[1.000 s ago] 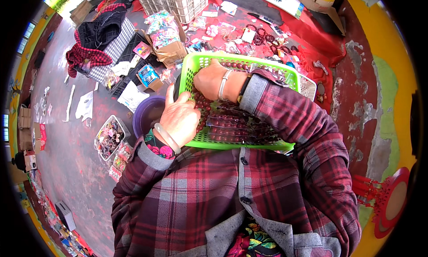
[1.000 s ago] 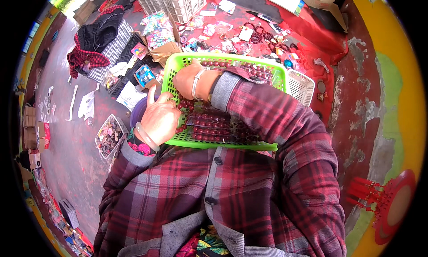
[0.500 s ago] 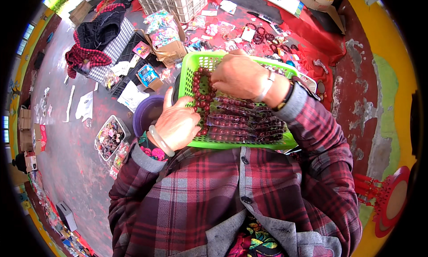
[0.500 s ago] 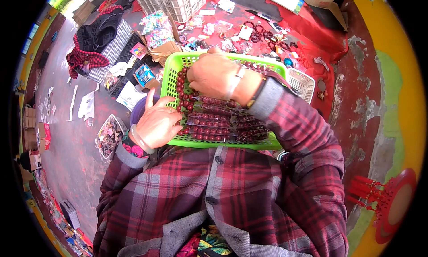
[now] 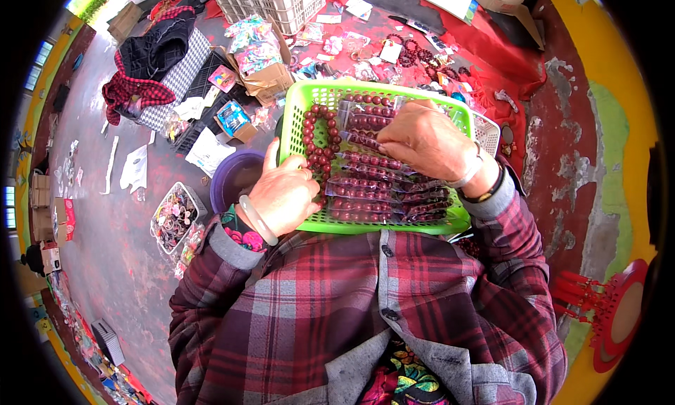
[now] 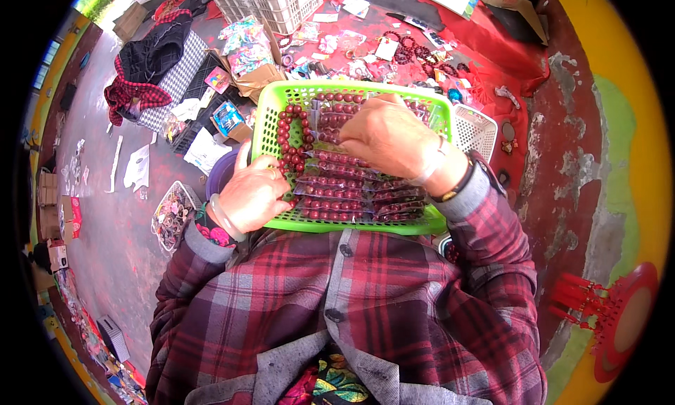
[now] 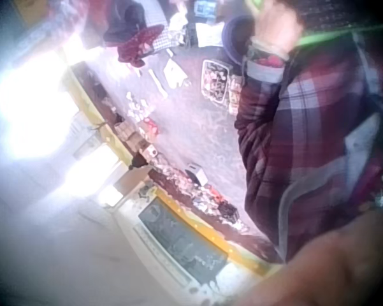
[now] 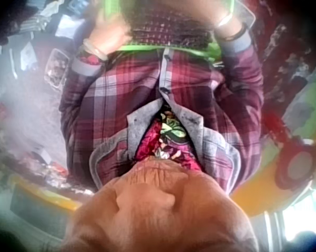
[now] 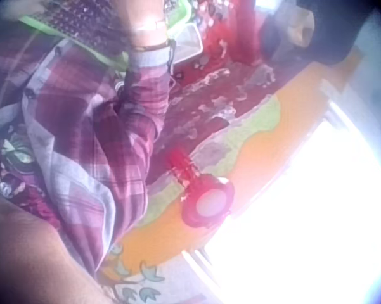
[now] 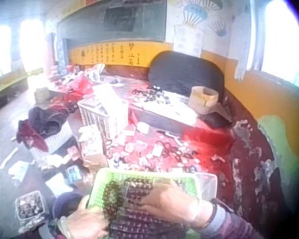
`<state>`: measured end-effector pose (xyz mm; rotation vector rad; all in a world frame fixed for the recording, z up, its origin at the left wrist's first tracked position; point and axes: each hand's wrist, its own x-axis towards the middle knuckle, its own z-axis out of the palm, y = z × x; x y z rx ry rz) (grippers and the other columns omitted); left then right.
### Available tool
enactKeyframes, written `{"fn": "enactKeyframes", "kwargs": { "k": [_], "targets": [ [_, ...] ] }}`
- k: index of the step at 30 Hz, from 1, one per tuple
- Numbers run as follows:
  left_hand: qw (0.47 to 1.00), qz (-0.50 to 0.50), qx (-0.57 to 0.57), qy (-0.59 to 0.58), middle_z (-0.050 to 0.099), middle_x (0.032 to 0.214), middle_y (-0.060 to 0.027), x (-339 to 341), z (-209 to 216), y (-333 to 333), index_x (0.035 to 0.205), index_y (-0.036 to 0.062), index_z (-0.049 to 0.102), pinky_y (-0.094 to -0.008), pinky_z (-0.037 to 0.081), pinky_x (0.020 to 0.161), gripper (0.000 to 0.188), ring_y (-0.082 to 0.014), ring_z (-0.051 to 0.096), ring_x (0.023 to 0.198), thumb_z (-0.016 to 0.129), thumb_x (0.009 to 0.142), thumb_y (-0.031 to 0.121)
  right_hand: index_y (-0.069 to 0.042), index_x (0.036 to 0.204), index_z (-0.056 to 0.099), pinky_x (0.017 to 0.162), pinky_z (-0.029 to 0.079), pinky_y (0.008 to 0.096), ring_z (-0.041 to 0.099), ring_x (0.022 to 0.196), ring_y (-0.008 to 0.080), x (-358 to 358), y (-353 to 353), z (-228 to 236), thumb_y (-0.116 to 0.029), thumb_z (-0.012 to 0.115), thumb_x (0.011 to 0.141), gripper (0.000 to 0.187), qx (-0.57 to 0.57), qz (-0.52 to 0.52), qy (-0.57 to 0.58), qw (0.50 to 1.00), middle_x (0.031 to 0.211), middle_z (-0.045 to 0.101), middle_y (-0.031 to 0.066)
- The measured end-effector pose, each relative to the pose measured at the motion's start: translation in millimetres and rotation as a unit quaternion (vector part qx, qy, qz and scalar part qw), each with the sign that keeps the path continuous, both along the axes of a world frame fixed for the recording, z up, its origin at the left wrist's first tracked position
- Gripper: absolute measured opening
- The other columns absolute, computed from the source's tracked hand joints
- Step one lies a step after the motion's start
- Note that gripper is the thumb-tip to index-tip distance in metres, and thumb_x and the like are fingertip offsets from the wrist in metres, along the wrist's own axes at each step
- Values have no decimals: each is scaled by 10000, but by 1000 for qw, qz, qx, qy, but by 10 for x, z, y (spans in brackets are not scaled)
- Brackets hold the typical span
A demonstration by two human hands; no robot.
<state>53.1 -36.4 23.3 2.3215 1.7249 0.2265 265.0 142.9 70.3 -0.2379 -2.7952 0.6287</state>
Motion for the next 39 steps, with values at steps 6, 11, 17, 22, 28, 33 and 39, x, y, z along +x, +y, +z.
{"fn": "enactKeyframes", "kwargs": {
  "k": [6,11,17,22,28,33,39],
  "targets": [
    [995,41,85,27,601,1037,-93,-36,38,90,1088,37,609,-570,165,1087,442,-265,506,1108,714,738,286,-50,841,674,777,450,395,593,800,280,321,1,46,-155,646,772,129,-31,-73,0,997,788,646,104],
    [997,18,25,73,585,1060,-133,66,-77,146,1117,-51,561,-448,242,1105,500,-260,514,1101,695,744,254,-25,848,674,739,459,387,588,787,290,462,-39,13,-120,645,779,122,-51,-103,-15,993,780,642,106],
    [996,7,76,47,626,933,-117,-17,-55,166,1041,-12,597,-443,308,1060,351,-263,559,1009,659,756,183,-9,881,676,724,462,374,585,766,281,601,-43,-75,-96,645,785,134,-88,-122,-3,989,777,639,111],
    [984,35,159,-66,633,869,-121,-212,131,206,899,10,632,-409,452,846,143,-303,593,887,624,757,27,-29,873,685,719,479,375,605,772,284,738,-56,-117,-98,635,770,134,-107,-185,0,977,786,646,123],
    [994,-30,102,-28,626,1061,-113,-110,31,106,1036,34,630,-428,379,991,249,-275,560,1058,601,794,85,-34,872,684,718,475,377,607,765,289,843,-50,-146,-110,628,785,129,-111,-191,0,975,788,652,123],
    [995,-50,63,56,602,1162,-121,-32,-118,120,1109,27,611,-439,312,1060,319,-252,532,1132,580,809,130,-30,878,683,723,474,376,608,771,290,913,-64,-146,-113,631,790,131,-114,-211,0,971,797,658,126],
    [997,-55,21,50,566,1205,-138,11,-104,157,1144,7,572,-431,298,1072,380,-261,508,1159,606,802,170,-18,907,688,733,475,351,607,786,256,1121,-92,-185,-99,642,804,139,-127,-255,-4,959,810,661,117]
  ]
}}
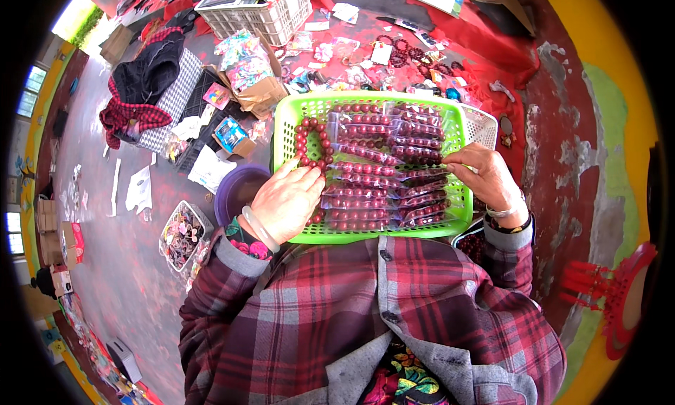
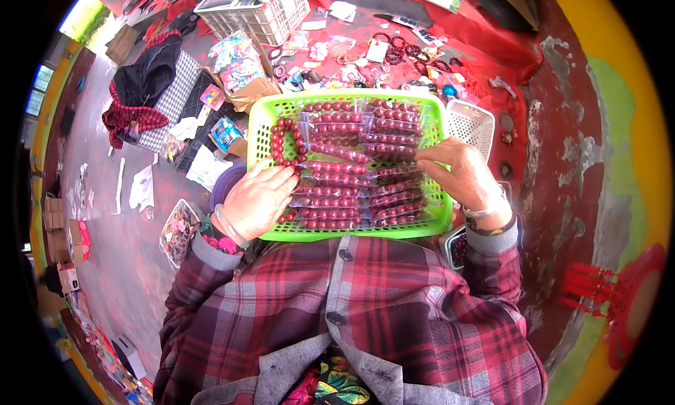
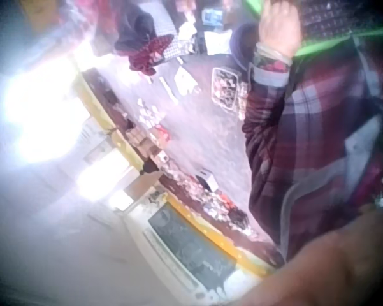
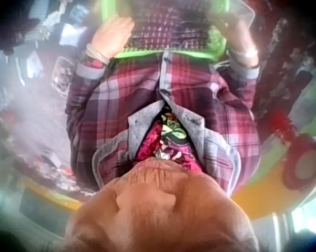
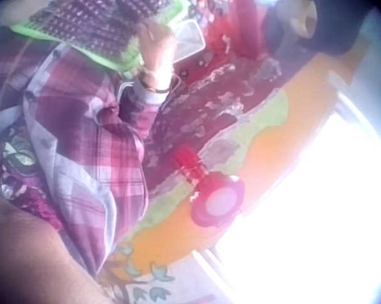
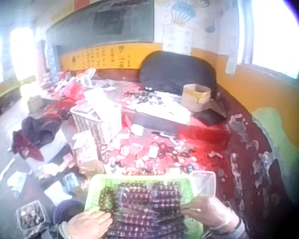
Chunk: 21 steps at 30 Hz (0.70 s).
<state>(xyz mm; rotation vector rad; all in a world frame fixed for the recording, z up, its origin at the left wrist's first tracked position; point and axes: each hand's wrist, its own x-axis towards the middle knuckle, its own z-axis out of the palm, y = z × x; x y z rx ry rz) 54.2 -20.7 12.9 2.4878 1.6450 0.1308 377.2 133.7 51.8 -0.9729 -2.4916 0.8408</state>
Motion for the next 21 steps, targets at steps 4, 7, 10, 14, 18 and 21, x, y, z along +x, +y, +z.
{"fn": "enactKeyframes", "kwargs": {
  "k": [4,7,10,14,18,21],
  "targets": [
    [998,-16,-47,-27,527,1243,-168,23,247,17,1169,-8,548,-455,269,1086,552,-312,440,1227,695,727,286,12,922,684,709,472,306,611,780,191,487,-35,-104,-101,627,834,154,-29,-153,32,987,816,658,116],
    [998,6,-56,-4,517,1255,-176,71,242,4,1146,-7,569,-501,249,1086,613,-360,405,1251,767,625,249,24,933,677,644,470,275,617,714,146,1063,18,-281,-137,597,861,194,-54,-293,71,952,770,667,94],
    [999,13,-47,0,501,1257,-199,131,199,5,1108,-13,582,-509,221,1089,577,-359,399,1251,761,601,198,18,923,685,618,449,236,578,683,94,1813,-32,-695,-170,589,873,217,-99,-423,129,891,762,664,32],
    [999,14,-41,18,490,1269,-194,191,198,18,1110,-7,575,-505,220,1090,584,-347,399,1252,774,584,149,19,877,692,610,462,246,603,705,104,2772,-382,-1498,-167,601,830,212,-125,-561,117,810,731,670,48],
    [998,13,-55,5,489,1276,-200,176,237,13,1086,-10,579,-509,215,1092,536,-367,387,1260,762,616,169,-2,830,696,641,502,300,649,730,181,3241,-940,-2233,-150,613,772,179,-186,-641,14,744,763,677,95],
    [998,-17,-49,-32,495,1274,-197,38,252,22,1057,-6,587,-513,221,1088,491,-379,384,1261,754,630,169,-56,859,697,720,524,357,658,843,263,3515,-1296,-3080,-142,628,719,178,-279,-649,-48,706,943,692,68]
  ]
}}
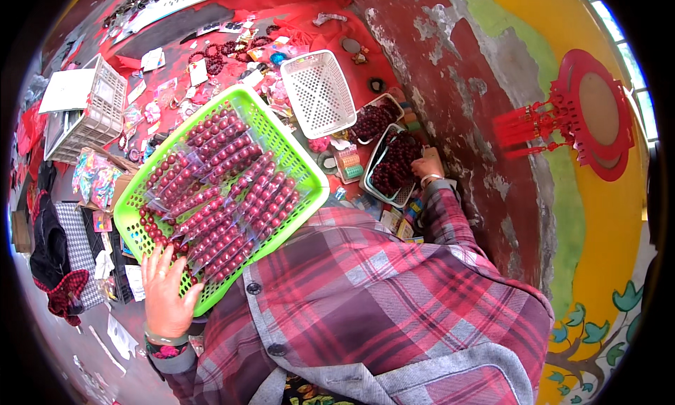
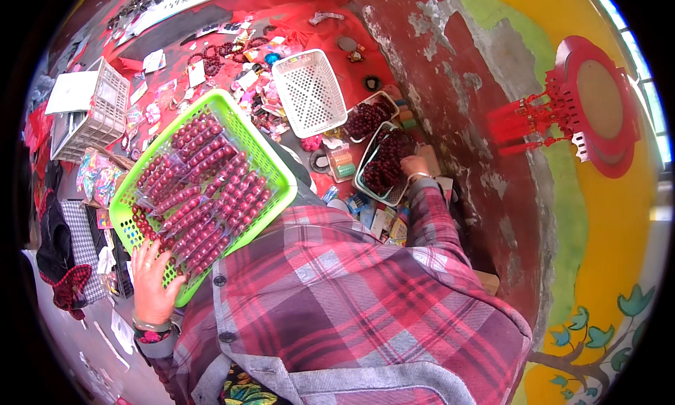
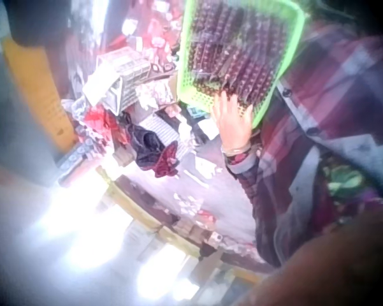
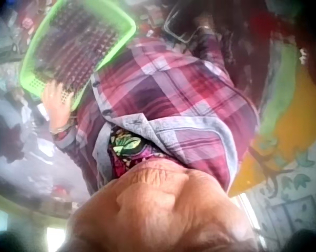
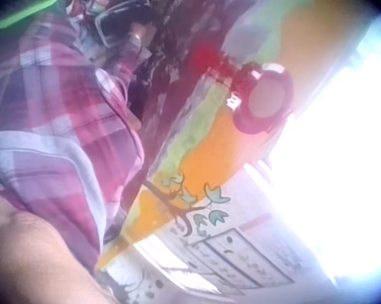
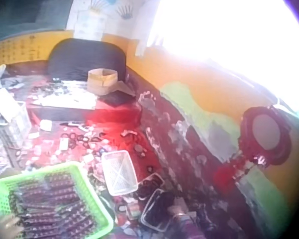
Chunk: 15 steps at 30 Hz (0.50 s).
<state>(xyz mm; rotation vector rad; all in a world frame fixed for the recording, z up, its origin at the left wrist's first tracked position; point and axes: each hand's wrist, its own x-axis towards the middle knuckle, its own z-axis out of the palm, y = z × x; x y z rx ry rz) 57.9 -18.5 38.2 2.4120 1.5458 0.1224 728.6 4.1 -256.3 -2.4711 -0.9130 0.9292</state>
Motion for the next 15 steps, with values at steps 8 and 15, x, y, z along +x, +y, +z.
{"fn": "enactKeyframes", "kwargs": {
  "k": [8,15],
  "targets": [
    [969,130,184,-101,597,1155,-161,-251,-62,75,975,-28,601,-439,379,979,141,-336,521,1134,554,853,23,-47,1193,593,961,437,399,531,1162,313,-233,-1,-295,-232,695,771,472,-92,-17,-124,988,1246,571,154],
    [964,161,179,-116,627,1097,-152,-303,-244,87,985,-48,621,-385,406,965,145,-267,573,1068,538,895,29,-126,1193,564,881,477,428,575,1050,348,-220,164,-370,-333,722,703,555,-67,8,-248,966,1100,619,167]
  ]
}}
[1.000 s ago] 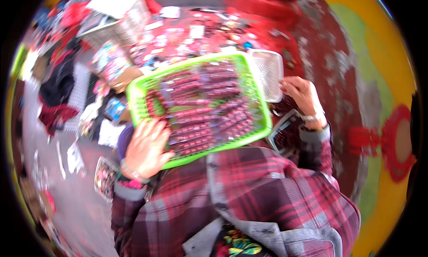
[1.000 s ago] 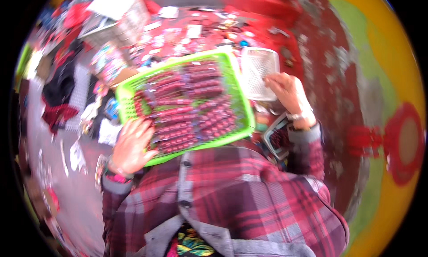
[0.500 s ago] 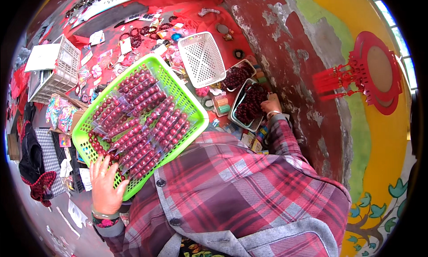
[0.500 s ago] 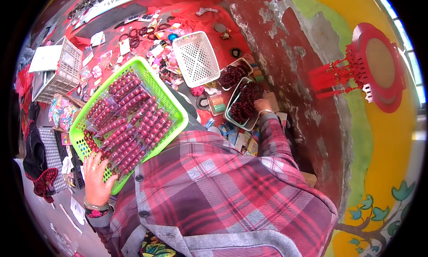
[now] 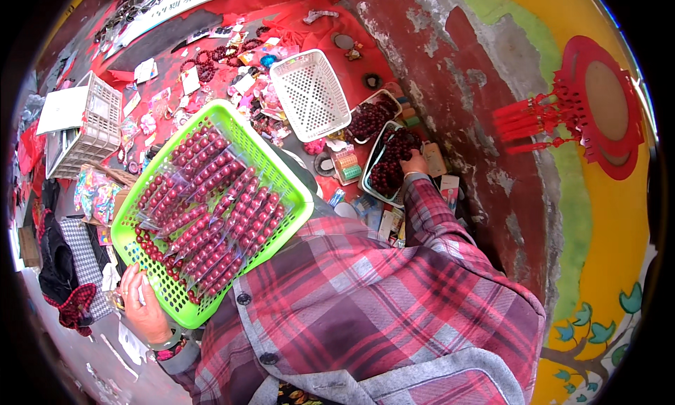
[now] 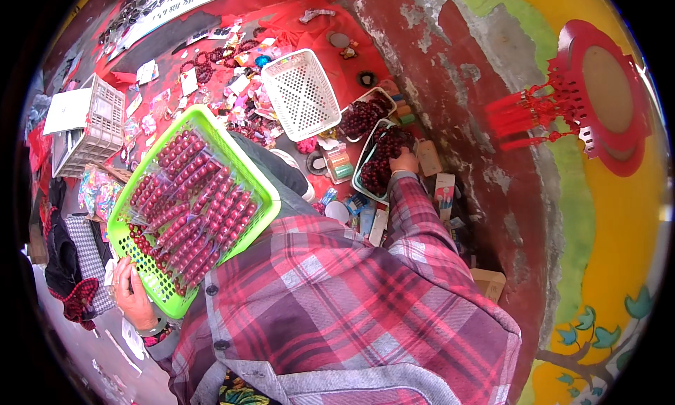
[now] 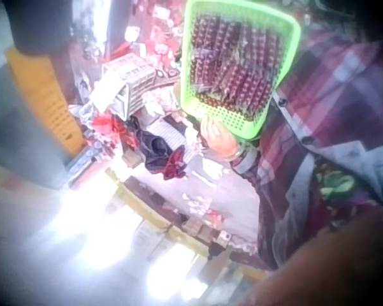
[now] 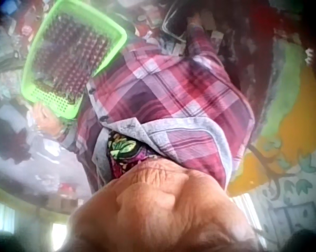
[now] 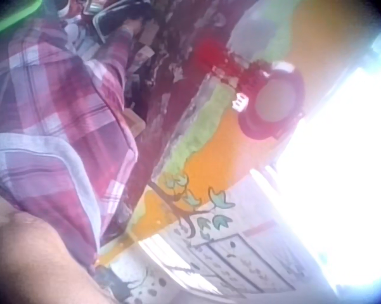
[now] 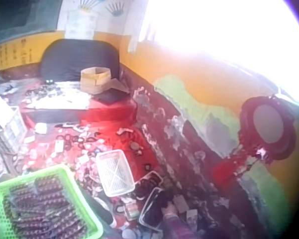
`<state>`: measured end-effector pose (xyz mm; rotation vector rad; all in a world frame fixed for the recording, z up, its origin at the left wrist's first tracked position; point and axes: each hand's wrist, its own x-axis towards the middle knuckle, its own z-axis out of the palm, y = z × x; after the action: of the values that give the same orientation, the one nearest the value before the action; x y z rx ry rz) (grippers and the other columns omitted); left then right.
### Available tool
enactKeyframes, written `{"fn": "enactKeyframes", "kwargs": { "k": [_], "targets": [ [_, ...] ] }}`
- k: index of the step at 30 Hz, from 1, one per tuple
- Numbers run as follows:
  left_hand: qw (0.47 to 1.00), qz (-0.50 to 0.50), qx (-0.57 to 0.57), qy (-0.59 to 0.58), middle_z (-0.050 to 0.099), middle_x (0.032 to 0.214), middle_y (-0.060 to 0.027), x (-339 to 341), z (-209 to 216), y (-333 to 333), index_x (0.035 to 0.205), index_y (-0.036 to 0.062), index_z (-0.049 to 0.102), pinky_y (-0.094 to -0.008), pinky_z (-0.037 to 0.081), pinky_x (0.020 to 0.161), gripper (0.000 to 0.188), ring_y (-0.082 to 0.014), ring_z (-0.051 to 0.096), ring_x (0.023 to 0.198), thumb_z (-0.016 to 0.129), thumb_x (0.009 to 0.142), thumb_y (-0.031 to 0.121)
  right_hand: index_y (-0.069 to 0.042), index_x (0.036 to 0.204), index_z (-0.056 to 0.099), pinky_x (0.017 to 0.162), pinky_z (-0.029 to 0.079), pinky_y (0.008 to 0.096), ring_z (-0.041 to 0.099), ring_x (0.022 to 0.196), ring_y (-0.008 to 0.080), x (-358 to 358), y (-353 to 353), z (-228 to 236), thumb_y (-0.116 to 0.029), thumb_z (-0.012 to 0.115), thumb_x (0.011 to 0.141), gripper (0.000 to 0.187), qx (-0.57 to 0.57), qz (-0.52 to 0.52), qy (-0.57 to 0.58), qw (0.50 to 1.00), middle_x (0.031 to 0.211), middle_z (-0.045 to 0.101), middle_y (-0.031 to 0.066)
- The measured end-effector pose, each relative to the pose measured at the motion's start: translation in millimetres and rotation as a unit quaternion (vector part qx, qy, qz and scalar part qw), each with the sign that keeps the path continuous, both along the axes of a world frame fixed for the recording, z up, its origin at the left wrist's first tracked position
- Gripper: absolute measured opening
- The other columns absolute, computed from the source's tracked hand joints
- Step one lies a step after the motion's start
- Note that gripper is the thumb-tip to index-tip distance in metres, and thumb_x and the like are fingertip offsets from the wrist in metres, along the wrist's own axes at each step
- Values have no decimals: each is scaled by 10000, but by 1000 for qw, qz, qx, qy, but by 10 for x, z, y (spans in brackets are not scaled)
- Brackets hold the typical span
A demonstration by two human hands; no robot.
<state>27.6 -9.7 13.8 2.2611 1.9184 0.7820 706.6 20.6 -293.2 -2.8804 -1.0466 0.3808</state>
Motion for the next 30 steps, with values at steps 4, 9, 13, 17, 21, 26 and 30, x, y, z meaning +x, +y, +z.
{"fn": "enactKeyframes", "kwargs": {
  "k": [4,9,13,17,21,26,30],
  "targets": [
    [1000,16,-8,-21,630,1071,-154,31,-8,-44,972,-51,615,-380,411,950,135,-278,578,1050,529,892,16,-163,1307,458,934,442,460,544,1097,348,-302,204,344,-322,676,797,577,-107,7,17,994,1188,578,156],
    [999,1,-18,-26,620,1056,-175,67,37,-23,963,-58,601,-385,425,924,131,-300,581,1033,511,886,-2,-171,1284,490,965,420,467,519,1143,347,-272,306,246,-261,609,839,470,-191,-7,-5,981,1239,554,149],
    [999,9,-16,-34,622,1054,-174,76,43,-41,967,-58,603,-379,430,917,137,-291,583,1024,511,885,0,-177,1202,574,942,435,445,528,1158,322,-69,289,63,-229,542,835,372,-177,-11,-11,984,1227,564,139],
    [999,10,-8,-36,625,1053,-169,36,9,-50,967,-57,605,-375,427,919,138,-290,583,1025,511,888,7,-147,1178,585,907,449,445,572,1086,349,82,194,239,-229,541,840,350,-91,-86,-8,992,1167,595,173],
    [999,20,-7,-45,626,1047,-167,9,4,-66,962,-55,604,-377,427,922,134,-291,582,1029,512,890,11,-93,1122,614,822,487,507,602,978,368,391,113,464,-128,535,867,269,56,-94,40,993,1078,627,178],
    [999,12,9,-51,630,1055,-157,-6,34,-55,971,-51,616,-364,428,924,142,-272,584,1036,518,899,22,-23,921,632,583,478,284,573,669,133,451,77,680,-82,617,762,170,469,-160,225,839,780,617,16],
    [998,-4,30,-50,634,1059,-154,29,139,-55,972,-53,619,-361,423,932,143,-268,584,1043,520,900,22,-27,939,626,536,418,253,524,603,112,-36,419,1452,-82,585,826,132,555,-43,464,689,771,609,27]
  ]
}}
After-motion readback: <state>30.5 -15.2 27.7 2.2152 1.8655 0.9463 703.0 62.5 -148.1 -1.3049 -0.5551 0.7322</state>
